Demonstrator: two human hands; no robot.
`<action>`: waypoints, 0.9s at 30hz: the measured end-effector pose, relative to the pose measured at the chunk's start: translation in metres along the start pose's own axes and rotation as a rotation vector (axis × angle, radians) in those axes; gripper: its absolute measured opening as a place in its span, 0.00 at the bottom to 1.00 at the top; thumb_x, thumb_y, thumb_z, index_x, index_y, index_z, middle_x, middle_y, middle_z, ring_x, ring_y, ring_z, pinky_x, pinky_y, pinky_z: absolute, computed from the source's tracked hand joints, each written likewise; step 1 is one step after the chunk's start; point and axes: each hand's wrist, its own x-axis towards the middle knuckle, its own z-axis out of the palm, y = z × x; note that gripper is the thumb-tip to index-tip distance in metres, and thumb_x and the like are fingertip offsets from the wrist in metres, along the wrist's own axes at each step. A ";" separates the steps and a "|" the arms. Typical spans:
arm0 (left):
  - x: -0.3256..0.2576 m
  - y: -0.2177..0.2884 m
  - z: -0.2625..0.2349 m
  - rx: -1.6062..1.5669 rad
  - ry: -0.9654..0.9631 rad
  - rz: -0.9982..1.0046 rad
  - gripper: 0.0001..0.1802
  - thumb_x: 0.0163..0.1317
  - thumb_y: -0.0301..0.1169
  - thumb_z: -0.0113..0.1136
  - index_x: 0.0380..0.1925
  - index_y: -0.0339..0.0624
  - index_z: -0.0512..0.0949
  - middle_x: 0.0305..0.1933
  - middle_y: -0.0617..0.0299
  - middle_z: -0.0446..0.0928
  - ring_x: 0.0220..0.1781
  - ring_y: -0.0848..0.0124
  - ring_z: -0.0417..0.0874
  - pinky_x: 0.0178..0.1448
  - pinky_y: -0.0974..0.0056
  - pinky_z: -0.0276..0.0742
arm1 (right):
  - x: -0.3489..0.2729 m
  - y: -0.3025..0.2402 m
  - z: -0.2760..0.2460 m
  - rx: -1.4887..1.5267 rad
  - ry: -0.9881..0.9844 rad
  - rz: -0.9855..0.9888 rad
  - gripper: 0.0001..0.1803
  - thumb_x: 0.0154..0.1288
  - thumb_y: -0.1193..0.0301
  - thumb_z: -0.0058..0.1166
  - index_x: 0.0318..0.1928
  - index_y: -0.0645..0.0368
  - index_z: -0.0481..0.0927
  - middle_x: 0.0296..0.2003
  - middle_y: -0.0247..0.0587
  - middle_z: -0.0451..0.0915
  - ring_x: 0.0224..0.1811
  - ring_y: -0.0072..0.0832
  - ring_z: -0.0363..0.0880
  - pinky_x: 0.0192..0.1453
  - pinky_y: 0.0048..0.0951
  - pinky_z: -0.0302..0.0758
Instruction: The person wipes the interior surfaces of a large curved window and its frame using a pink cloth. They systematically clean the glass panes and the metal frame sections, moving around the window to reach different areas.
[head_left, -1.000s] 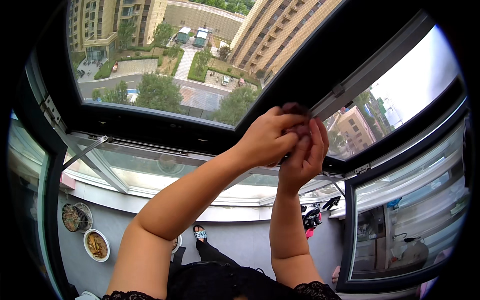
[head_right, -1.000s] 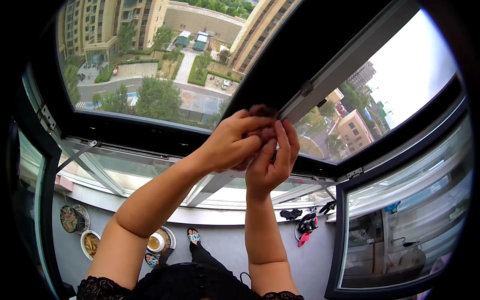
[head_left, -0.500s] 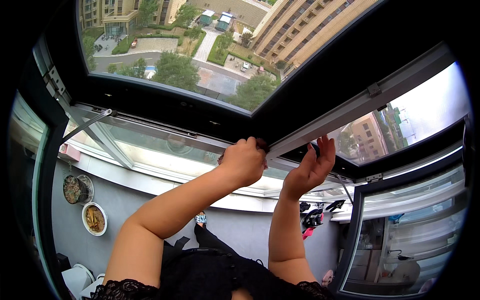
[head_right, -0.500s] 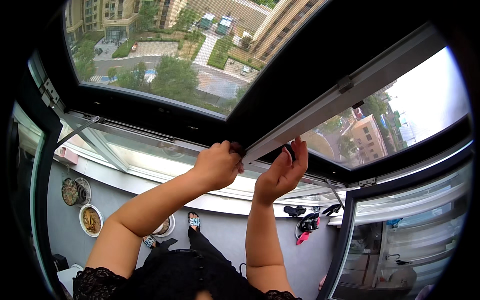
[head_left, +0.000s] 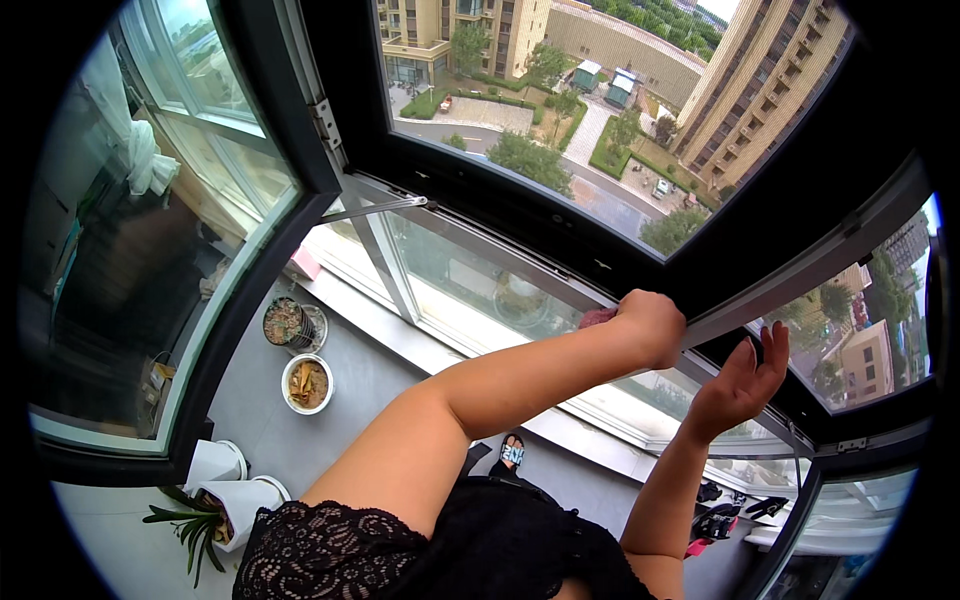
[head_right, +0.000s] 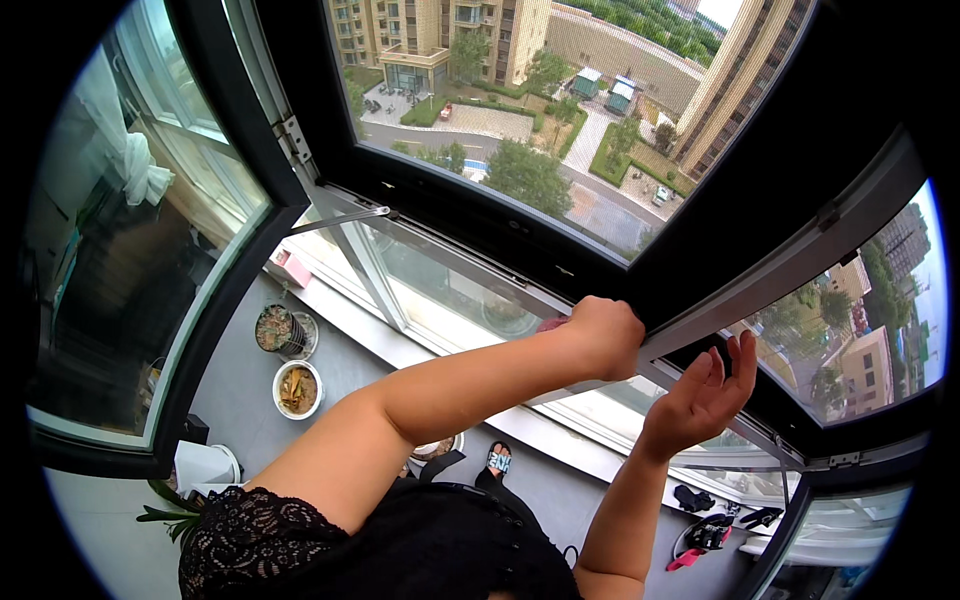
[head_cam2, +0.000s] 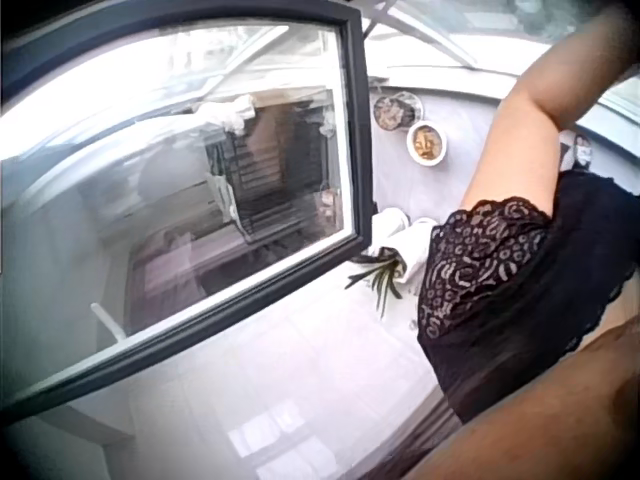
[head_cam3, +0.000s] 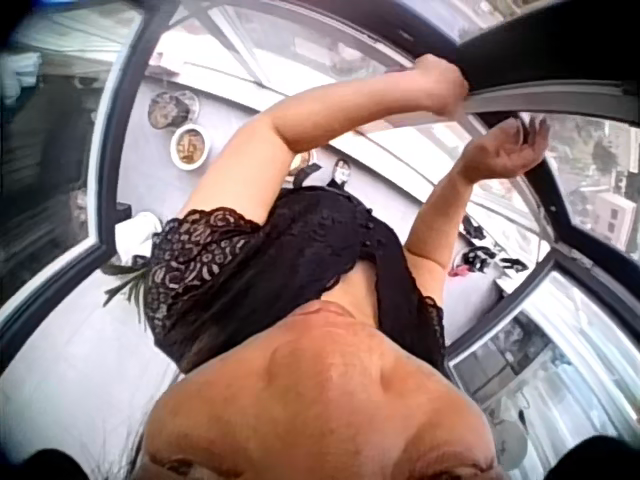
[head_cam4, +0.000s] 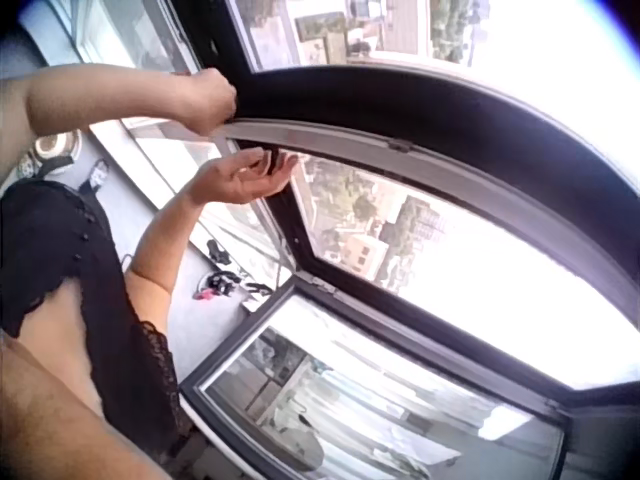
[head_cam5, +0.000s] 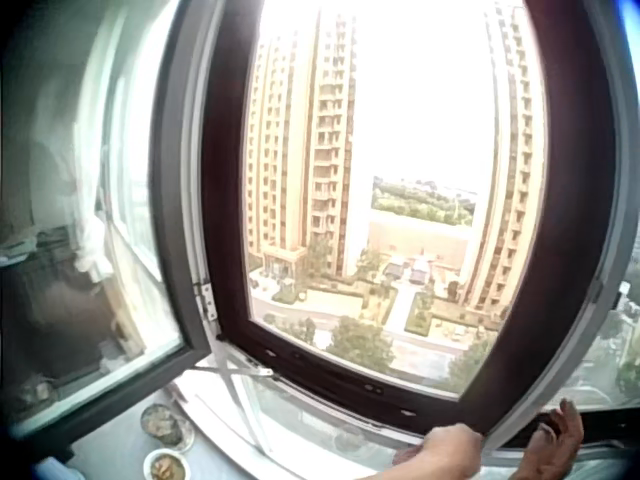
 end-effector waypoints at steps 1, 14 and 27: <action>0.002 -0.001 0.003 0.008 0.065 0.008 0.14 0.55 0.34 0.59 0.39 0.45 0.88 0.45 0.50 0.83 0.45 0.57 0.87 0.49 0.57 0.82 | 0.001 0.002 -0.002 -0.015 0.003 -0.023 0.24 0.71 0.81 0.48 0.66 0.66 0.66 0.65 0.50 0.70 0.63 0.37 0.73 0.63 0.35 0.74; -0.086 -0.117 0.058 -2.109 -0.022 0.418 0.26 0.60 0.33 0.50 0.56 0.26 0.72 0.55 0.44 0.78 0.57 0.56 0.81 0.67 0.54 0.74 | -0.072 0.006 0.004 0.298 -0.142 0.296 0.15 0.73 0.78 0.49 0.57 0.67 0.75 0.52 0.44 0.79 0.51 0.27 0.77 0.58 0.26 0.73; -0.130 -0.119 0.108 -2.399 0.091 0.188 0.28 0.72 0.40 0.37 0.65 0.33 0.67 0.63 0.47 0.74 0.64 0.52 0.76 0.70 0.47 0.70 | -0.104 -0.047 0.023 0.301 -0.792 0.255 0.38 0.54 0.66 0.72 0.63 0.61 0.70 0.60 0.53 0.71 0.65 0.45 0.68 0.69 0.41 0.66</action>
